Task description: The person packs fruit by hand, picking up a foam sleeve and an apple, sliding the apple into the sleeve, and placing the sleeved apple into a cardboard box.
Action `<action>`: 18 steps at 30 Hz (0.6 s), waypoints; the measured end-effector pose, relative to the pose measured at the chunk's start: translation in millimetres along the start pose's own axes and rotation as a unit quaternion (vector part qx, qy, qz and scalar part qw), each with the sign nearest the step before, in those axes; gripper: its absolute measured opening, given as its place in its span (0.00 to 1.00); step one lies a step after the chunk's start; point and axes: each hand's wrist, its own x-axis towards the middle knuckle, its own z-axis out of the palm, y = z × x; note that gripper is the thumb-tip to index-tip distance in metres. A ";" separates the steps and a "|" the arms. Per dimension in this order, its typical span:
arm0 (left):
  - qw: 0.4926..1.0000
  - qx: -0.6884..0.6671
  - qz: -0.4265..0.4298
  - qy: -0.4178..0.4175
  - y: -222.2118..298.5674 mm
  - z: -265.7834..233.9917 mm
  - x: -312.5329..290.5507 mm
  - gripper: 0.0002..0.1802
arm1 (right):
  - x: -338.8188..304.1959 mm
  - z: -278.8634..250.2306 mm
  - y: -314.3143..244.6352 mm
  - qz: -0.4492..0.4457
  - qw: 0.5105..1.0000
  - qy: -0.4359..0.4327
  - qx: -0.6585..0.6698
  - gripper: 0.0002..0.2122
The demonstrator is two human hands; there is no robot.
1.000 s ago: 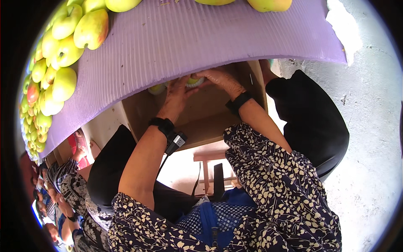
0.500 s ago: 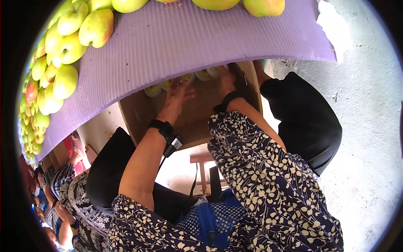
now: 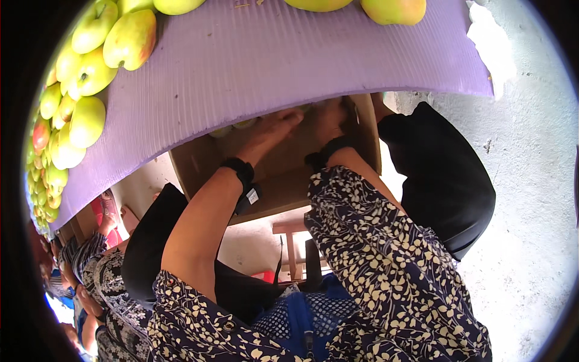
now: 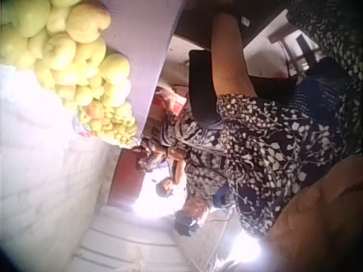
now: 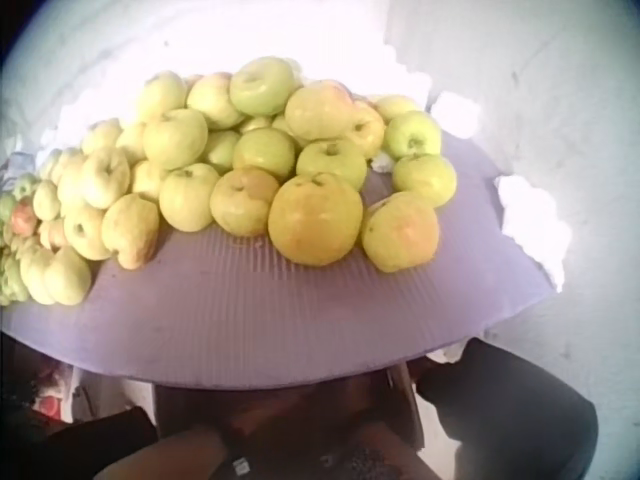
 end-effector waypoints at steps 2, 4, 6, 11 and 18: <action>0.998 0.035 0.044 -0.019 15.6 18.6 11.3 0.22 | 10.4 3.7 21.7 0.166 0.948 0.252 0.101 0.15; 0.997 0.068 0.034 -0.024 10.3 18.3 5.2 0.22 | 4.9 15.7 29.9 0.228 0.923 0.286 0.123 0.15; 0.994 0.099 0.027 -0.031 -1.1 20.9 -1.0 0.23 | 1.5 21.2 36.3 0.243 0.928 0.259 0.114 0.16; 0.995 0.069 0.034 0.061 -43.4 20.9 0.3 0.19 | -0.1 27.9 35.6 0.236 0.949 0.191 0.081 0.16; 0.990 -0.130 -0.042 0.035 -37.6 10.5 -0.1 0.16 | -3.1 3.6 46.9 0.142 0.983 0.079 -0.085 0.17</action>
